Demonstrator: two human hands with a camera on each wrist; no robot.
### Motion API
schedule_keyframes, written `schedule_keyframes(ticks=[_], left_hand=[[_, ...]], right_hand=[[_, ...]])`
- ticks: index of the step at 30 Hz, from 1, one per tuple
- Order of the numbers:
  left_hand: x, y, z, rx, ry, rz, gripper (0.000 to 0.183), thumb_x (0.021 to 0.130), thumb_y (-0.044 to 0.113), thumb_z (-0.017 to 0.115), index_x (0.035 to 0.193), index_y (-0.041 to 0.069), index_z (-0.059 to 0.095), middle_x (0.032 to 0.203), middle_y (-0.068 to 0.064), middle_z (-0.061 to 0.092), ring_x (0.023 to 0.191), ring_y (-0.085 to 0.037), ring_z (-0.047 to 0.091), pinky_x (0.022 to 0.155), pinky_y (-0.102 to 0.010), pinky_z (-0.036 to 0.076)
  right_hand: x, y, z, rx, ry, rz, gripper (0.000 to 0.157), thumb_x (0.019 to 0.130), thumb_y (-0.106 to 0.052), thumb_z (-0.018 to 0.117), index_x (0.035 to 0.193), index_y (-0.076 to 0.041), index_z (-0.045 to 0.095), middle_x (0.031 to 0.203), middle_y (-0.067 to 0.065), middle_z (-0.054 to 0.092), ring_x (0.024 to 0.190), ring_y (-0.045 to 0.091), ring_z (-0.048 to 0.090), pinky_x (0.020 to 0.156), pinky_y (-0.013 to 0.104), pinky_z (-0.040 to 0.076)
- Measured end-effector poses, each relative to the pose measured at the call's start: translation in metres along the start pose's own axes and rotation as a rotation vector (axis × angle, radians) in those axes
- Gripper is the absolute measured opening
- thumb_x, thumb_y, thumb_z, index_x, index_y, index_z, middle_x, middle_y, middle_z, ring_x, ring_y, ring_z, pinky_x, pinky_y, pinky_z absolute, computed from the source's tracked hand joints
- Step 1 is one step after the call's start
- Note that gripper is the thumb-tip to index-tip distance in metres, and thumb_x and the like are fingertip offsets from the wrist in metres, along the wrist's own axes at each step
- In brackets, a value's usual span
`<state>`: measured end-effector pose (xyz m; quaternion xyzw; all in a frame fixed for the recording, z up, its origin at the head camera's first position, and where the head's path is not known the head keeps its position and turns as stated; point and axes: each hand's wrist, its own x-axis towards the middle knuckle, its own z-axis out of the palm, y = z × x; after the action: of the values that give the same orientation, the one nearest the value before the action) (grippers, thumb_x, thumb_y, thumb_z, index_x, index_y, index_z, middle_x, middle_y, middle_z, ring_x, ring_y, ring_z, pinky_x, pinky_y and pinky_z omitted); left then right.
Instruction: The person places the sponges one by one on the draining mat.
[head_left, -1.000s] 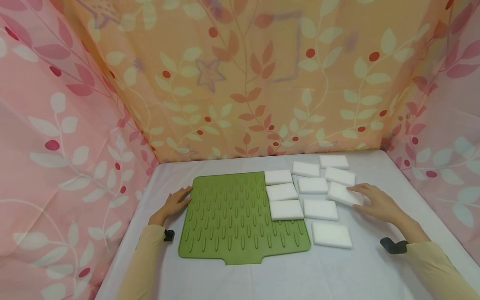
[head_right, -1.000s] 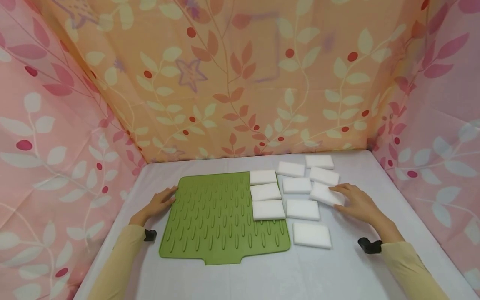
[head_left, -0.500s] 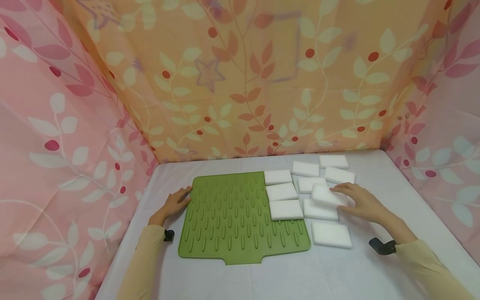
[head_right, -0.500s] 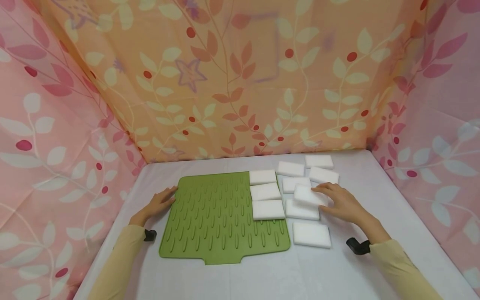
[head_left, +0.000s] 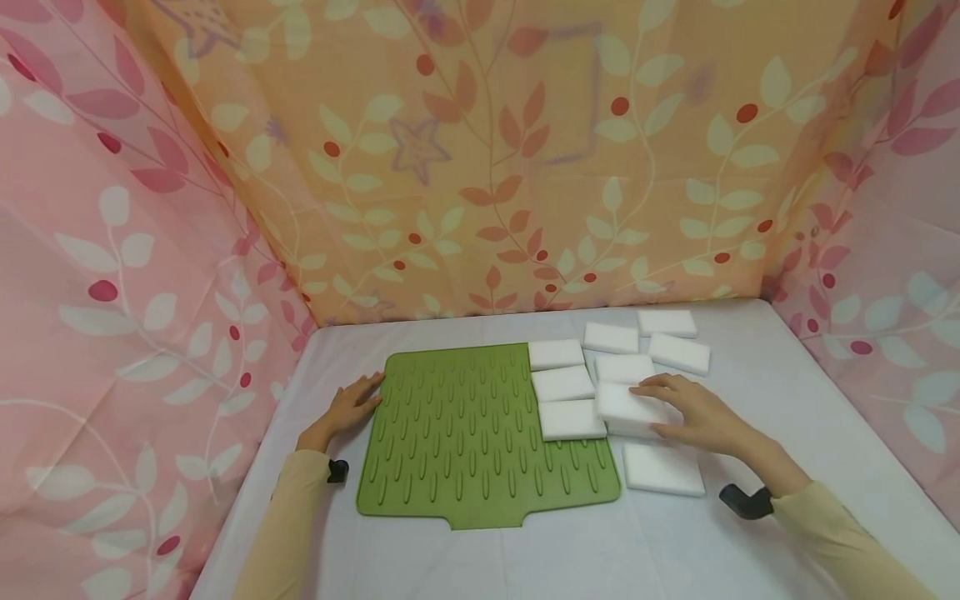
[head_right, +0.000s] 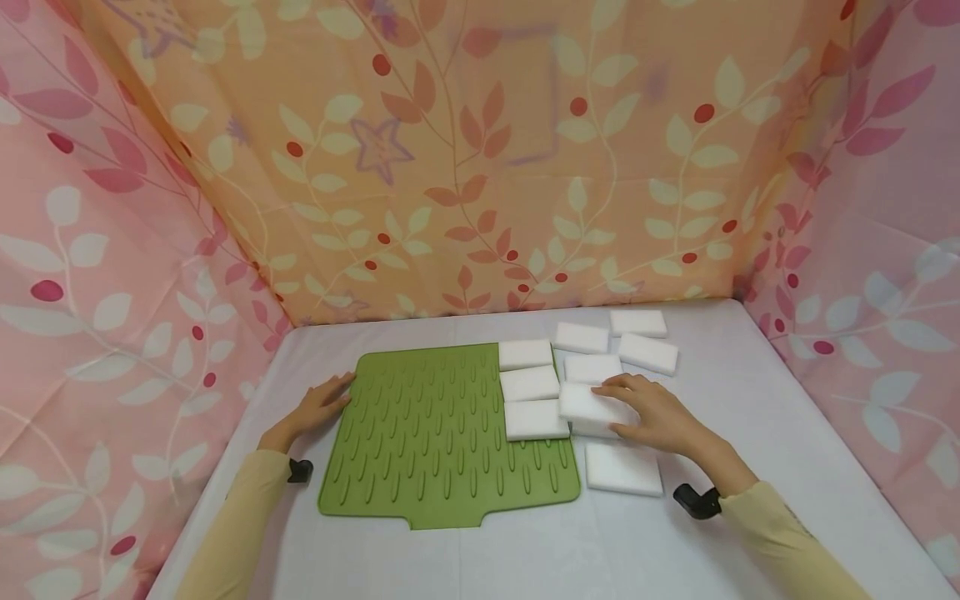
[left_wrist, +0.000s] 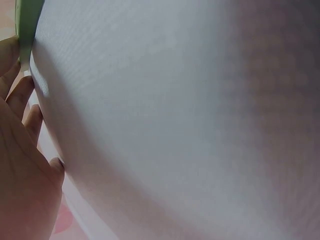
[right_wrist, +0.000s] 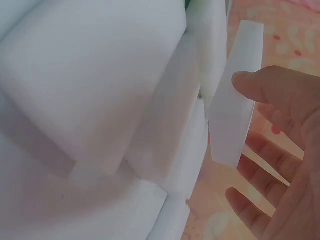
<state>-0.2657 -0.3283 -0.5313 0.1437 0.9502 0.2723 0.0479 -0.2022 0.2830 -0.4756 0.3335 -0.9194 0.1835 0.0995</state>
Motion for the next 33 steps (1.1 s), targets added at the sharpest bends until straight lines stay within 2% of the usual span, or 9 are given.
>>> schedule_keyframes(ticks=[4,12,21,27,33], left_hand=[[0.0,0.0,0.0,-0.001,-0.004,-0.004,0.053,0.097,0.024,0.047,0.144,0.006,0.032,0.147,-0.02,0.031,0.137,-0.044,0.02,0.103,-0.069,0.003],[0.0,0.0,0.001,-0.005,-0.001,-0.004,0.053,0.097,0.024,0.047,0.144,0.005,0.032,0.147,-0.019,0.03,0.137,-0.043,0.019,0.104,-0.068,0.003],[-0.001,0.0,0.002,-0.016,0.001,-0.007,0.053,0.097,0.024,0.047,0.144,0.006,0.032,0.148,-0.019,0.03,0.138,-0.042,0.019,0.105,-0.067,0.001],[0.0,-0.002,0.002,-0.003,0.008,0.001,0.053,0.097,0.025,0.047,0.144,0.006,0.033,0.147,-0.019,0.031,0.137,-0.042,0.02,0.104,-0.068,0.002],[0.0,-0.001,0.001,-0.005,0.009,0.0,0.053,0.097,0.024,0.048,0.144,0.006,0.033,0.147,-0.019,0.031,0.137,-0.043,0.02,0.104,-0.068,0.002]], right_hand=[[0.003,-0.01,0.003,0.002,-0.006,-0.02,0.058,0.073,-0.022,0.078,0.126,-0.02,0.058,0.121,0.0,0.056,0.105,0.021,0.055,0.08,0.043,0.048],[0.008,-0.03,0.01,0.017,-0.006,-0.132,0.059,0.07,-0.022,0.08,0.125,-0.019,0.059,0.117,-0.002,0.056,0.102,0.015,0.055,0.076,0.037,0.049],[0.009,-0.05,0.019,0.05,-0.096,-0.135,0.06,0.072,-0.026,0.078,0.128,-0.024,0.056,0.121,-0.006,0.054,0.108,0.014,0.053,0.083,0.04,0.047],[0.009,-0.06,0.025,0.071,-0.127,-0.145,0.059,0.073,-0.028,0.077,0.128,-0.025,0.056,0.121,-0.006,0.054,0.11,0.014,0.051,0.085,0.041,0.047],[0.01,-0.065,0.034,0.069,-0.135,-0.177,0.059,0.072,-0.029,0.078,0.126,-0.025,0.056,0.12,-0.01,0.053,0.11,0.009,0.047,0.084,0.036,0.046]])
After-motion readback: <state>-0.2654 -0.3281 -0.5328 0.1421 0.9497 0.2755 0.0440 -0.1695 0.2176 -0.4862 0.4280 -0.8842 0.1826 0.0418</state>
